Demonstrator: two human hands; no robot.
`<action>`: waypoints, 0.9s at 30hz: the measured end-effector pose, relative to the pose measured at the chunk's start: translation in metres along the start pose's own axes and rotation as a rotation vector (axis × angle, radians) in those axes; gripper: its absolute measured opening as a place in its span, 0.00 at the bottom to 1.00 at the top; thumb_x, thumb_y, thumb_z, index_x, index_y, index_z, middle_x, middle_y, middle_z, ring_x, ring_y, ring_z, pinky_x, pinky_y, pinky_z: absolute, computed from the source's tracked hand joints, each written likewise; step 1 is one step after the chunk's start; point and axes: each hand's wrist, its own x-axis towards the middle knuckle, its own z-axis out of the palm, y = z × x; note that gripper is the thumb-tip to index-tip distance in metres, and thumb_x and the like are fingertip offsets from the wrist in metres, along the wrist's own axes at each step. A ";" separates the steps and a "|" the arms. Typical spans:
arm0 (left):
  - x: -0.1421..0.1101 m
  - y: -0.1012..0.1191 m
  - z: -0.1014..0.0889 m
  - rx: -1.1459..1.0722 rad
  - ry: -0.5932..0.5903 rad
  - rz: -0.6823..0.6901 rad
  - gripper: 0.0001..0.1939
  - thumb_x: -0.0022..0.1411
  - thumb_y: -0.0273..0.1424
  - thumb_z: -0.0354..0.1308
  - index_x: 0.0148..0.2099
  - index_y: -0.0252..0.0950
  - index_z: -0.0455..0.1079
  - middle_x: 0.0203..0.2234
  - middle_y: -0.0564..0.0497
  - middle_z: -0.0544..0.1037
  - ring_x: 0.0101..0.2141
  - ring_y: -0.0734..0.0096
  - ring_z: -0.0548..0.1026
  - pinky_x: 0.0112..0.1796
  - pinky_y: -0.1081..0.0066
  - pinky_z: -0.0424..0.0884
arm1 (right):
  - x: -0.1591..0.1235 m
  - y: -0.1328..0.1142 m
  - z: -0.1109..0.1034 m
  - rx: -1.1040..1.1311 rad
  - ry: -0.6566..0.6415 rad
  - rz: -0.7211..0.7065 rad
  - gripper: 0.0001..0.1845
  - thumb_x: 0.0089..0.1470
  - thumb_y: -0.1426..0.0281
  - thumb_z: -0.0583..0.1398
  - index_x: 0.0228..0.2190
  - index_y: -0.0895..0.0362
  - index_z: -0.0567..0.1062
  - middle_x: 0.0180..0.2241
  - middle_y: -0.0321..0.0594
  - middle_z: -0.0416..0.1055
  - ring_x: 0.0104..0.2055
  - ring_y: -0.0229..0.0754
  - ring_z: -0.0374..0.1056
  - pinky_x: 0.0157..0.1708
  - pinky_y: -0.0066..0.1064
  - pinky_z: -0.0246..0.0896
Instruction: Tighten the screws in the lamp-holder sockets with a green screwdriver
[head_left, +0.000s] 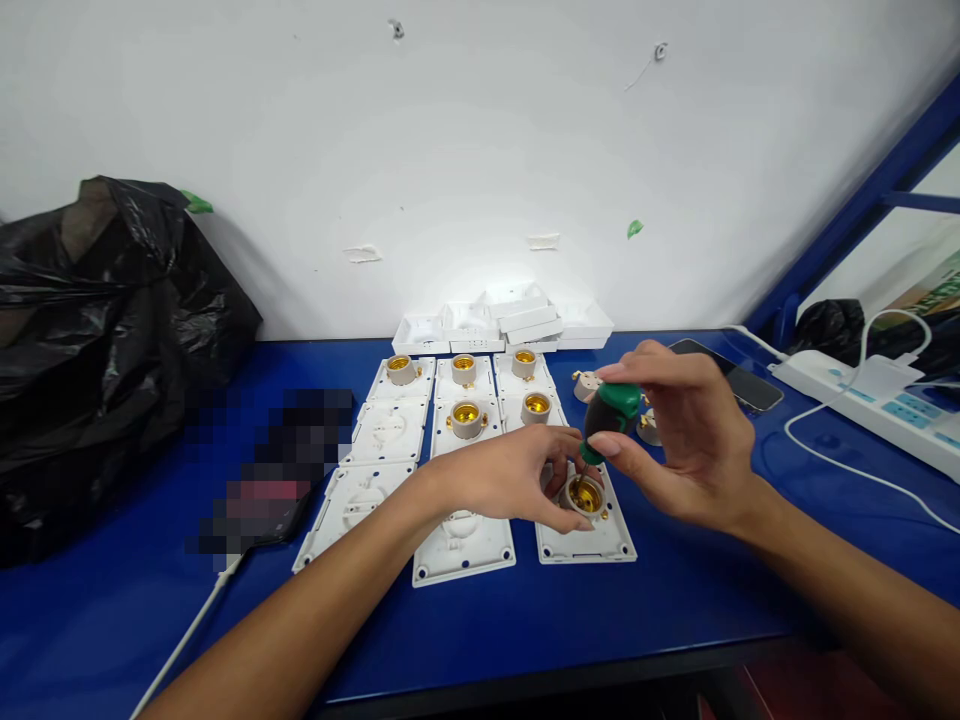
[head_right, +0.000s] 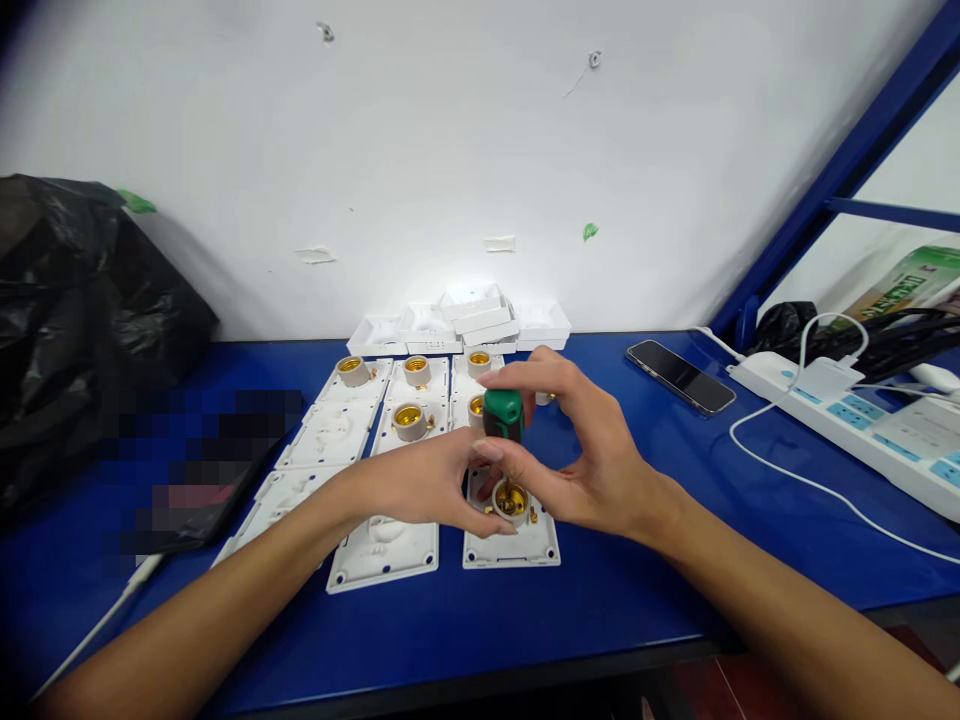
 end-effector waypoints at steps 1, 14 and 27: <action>0.000 0.000 0.000 -0.005 -0.003 0.002 0.18 0.56 0.42 0.69 0.42 0.37 0.71 0.26 0.56 0.71 0.26 0.73 0.69 0.27 0.69 0.63 | 0.000 0.001 0.000 -0.003 0.003 -0.009 0.32 0.54 0.73 0.67 0.58 0.43 0.69 0.36 0.38 0.75 0.31 0.44 0.66 0.29 0.40 0.65; 0.000 0.001 -0.001 -0.010 -0.015 0.015 0.17 0.56 0.43 0.68 0.39 0.38 0.68 0.27 0.56 0.70 0.28 0.73 0.69 0.28 0.70 0.63 | 0.002 -0.002 -0.001 0.003 -0.005 -0.056 0.30 0.55 0.73 0.67 0.57 0.45 0.71 0.36 0.39 0.77 0.37 0.47 0.73 0.32 0.43 0.71; 0.001 -0.003 0.001 -0.004 0.003 0.013 0.21 0.56 0.44 0.69 0.46 0.38 0.71 0.30 0.54 0.72 0.29 0.71 0.70 0.30 0.70 0.66 | -0.002 0.001 -0.002 0.017 0.085 0.030 0.22 0.56 0.73 0.66 0.51 0.45 0.74 0.35 0.38 0.72 0.38 0.47 0.73 0.31 0.42 0.72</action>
